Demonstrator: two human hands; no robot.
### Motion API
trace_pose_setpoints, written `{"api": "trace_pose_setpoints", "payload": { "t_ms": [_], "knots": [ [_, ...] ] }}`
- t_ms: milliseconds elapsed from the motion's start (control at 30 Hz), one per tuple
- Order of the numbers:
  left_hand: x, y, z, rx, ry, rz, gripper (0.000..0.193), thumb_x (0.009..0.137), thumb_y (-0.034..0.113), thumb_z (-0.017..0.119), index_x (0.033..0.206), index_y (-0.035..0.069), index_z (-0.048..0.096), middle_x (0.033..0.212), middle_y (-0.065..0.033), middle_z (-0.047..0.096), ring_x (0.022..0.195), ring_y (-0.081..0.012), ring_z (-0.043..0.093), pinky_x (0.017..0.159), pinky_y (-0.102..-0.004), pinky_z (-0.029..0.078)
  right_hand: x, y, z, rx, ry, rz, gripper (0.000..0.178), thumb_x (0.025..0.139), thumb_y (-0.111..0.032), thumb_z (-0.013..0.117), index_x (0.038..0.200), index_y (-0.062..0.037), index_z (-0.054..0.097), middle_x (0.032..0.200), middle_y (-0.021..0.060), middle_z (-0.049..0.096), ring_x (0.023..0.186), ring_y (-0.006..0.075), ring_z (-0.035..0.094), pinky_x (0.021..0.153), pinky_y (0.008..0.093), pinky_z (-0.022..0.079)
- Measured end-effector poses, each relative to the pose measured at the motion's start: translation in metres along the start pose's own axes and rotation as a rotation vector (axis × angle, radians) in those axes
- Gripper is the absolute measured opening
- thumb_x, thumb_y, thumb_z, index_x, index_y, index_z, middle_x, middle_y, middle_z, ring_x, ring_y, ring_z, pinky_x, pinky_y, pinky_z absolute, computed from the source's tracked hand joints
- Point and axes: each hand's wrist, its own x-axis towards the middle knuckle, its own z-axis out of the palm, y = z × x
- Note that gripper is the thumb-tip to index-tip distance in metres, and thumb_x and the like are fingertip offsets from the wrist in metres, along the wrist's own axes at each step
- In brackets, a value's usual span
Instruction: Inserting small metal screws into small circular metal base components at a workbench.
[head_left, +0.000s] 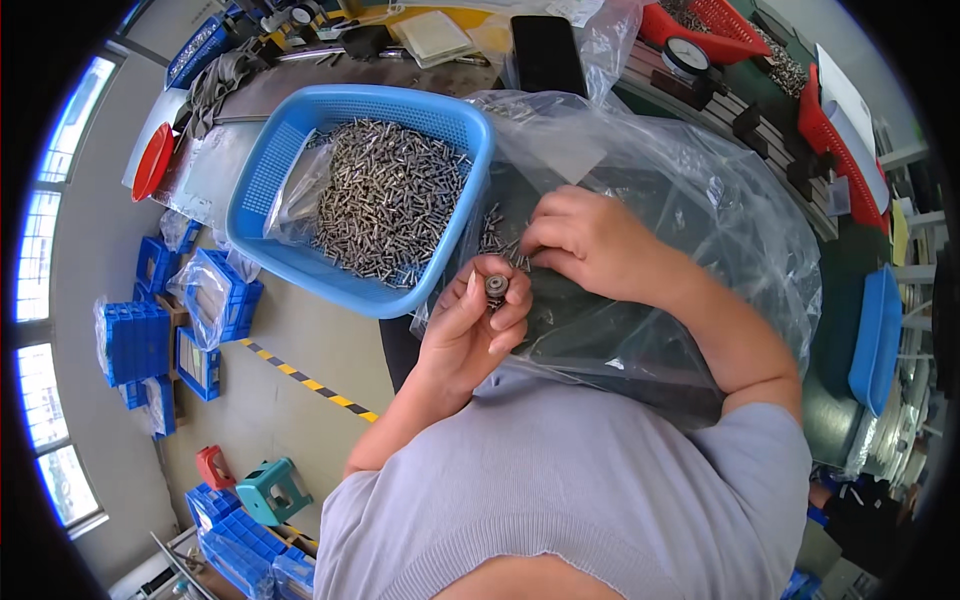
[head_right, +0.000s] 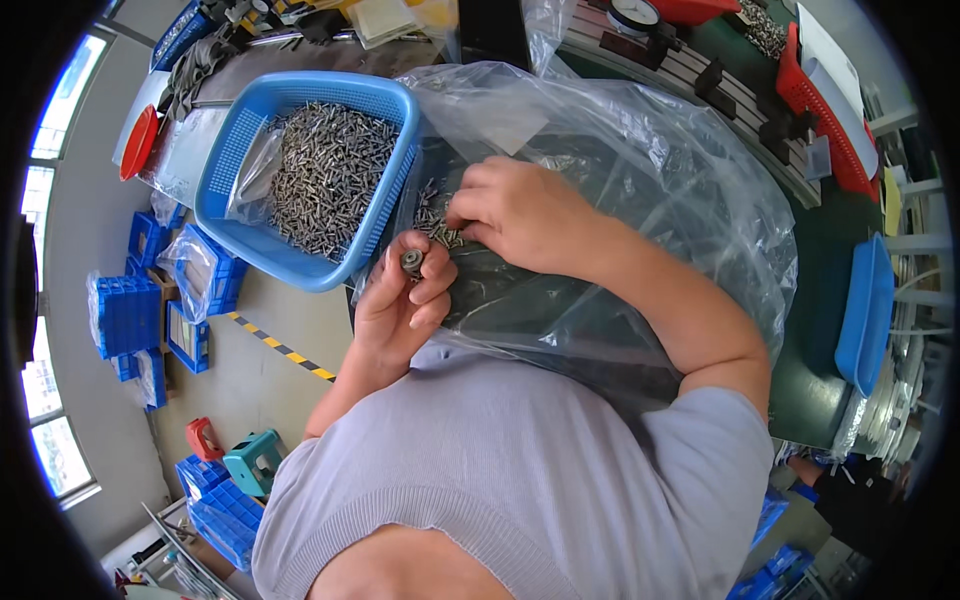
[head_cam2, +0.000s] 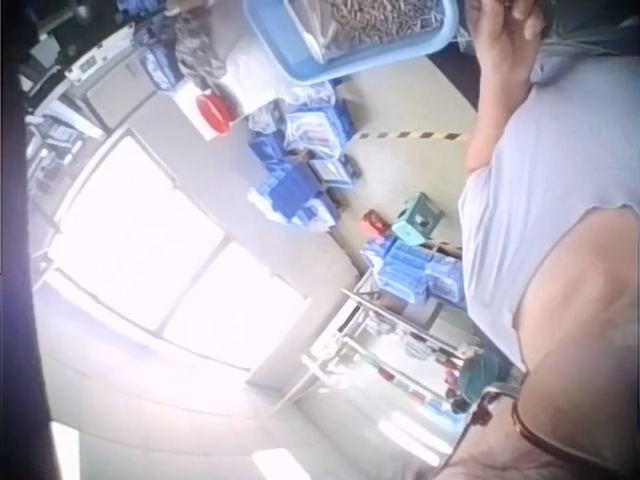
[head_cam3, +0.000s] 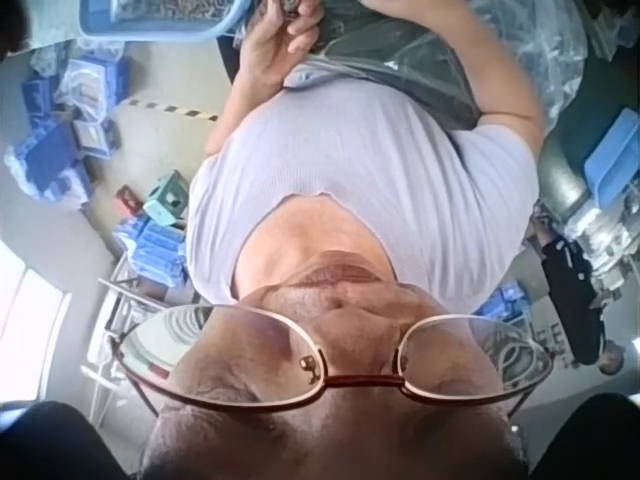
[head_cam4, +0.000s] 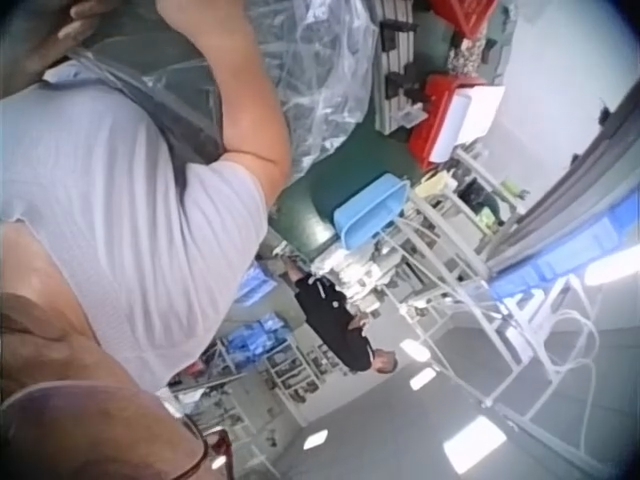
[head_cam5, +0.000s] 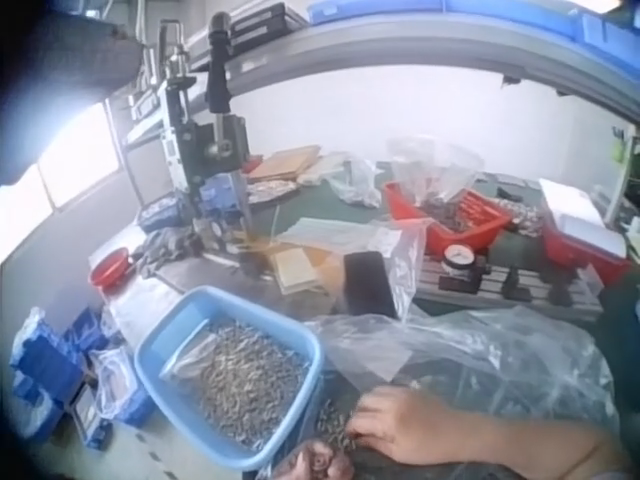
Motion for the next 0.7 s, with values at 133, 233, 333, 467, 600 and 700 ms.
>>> {"api": "trace_pose_setpoints", "payload": {
  "t_ms": [133,233,333,467,600,700],
  "knots": [
    [0.002,0.0,0.0,0.017,-0.009,-0.003,0.024,0.098,0.027,0.05,0.113,0.008,0.053,0.094,-0.0071,0.05,0.07,-0.0097,0.038,0.054,-0.0192,0.035,0.001,0.003,0.007,-0.08,-0.029,-0.026,0.015,0.07,-0.007,0.071,0.083,-0.0081,0.065,0.086,0.0059,0.058,0.084,0.0263,0.058,0.07,0.0369,0.049],
    [0.002,0.0,-0.001,0.029,-0.012,-0.007,0.024,0.098,0.027,0.05,0.113,0.008,0.053,0.095,-0.0075,0.05,0.07,-0.0099,0.039,0.054,-0.0197,0.035,0.001,0.003,0.008,-0.106,-0.04,-0.018,0.014,0.069,-0.007,0.071,0.081,-0.0079,0.064,0.085,0.0058,0.058,0.084,0.0261,0.058,0.07,0.0375,0.049],
    [0.001,0.0,0.0,0.035,0.001,-0.007,0.023,0.098,0.026,0.051,0.113,0.008,0.053,0.095,-0.008,0.051,0.07,-0.01,0.04,0.054,-0.0203,0.035,0.001,0.005,0.007,-0.143,-0.045,-0.017,0.013,0.07,-0.008,0.07,0.081,-0.0066,0.063,0.085,0.0075,0.058,0.085,0.0278,0.058,0.069,0.0374,0.048],
    [0.001,0.001,0.007,0.07,0.1,-0.03,0.021,0.098,0.025,0.051,0.11,0.008,0.053,0.095,-0.008,0.052,0.07,-0.0098,0.041,0.054,-0.021,0.035,0.004,0.002,-0.003,0.003,0.001,0.01,0.01,0.076,-0.008,0.068,0.083,-0.0048,0.061,0.082,0.0066,0.057,0.079,0.0225,0.058,0.067,0.0334,0.047],
    [0.002,0.0,0.008,0.087,0.117,-0.027,0.02,0.097,0.025,0.052,0.108,0.008,0.053,0.093,-0.0072,0.053,0.068,-0.0094,0.04,0.054,-0.0212,0.035,0.008,-0.025,-0.027,0.487,-0.128,0.319,0.008,0.085,-0.01,0.064,0.085,-0.003,0.06,0.08,0.0033,0.057,0.074,0.0119,0.054,0.066,0.027,0.043],
    [0.004,-0.001,0.009,0.119,0.126,-0.036,0.02,0.097,0.025,0.053,0.106,0.008,0.053,0.091,-0.0068,0.054,0.066,-0.0089,0.04,0.053,-0.0213,0.034,0.005,-0.027,-0.024,0.545,-0.17,0.313,0.01,0.086,-0.012,0.064,0.086,-0.0025,0.06,0.08,0.0023,0.058,0.073,0.0096,0.053,0.066,0.0255,0.042]
  ]
}}
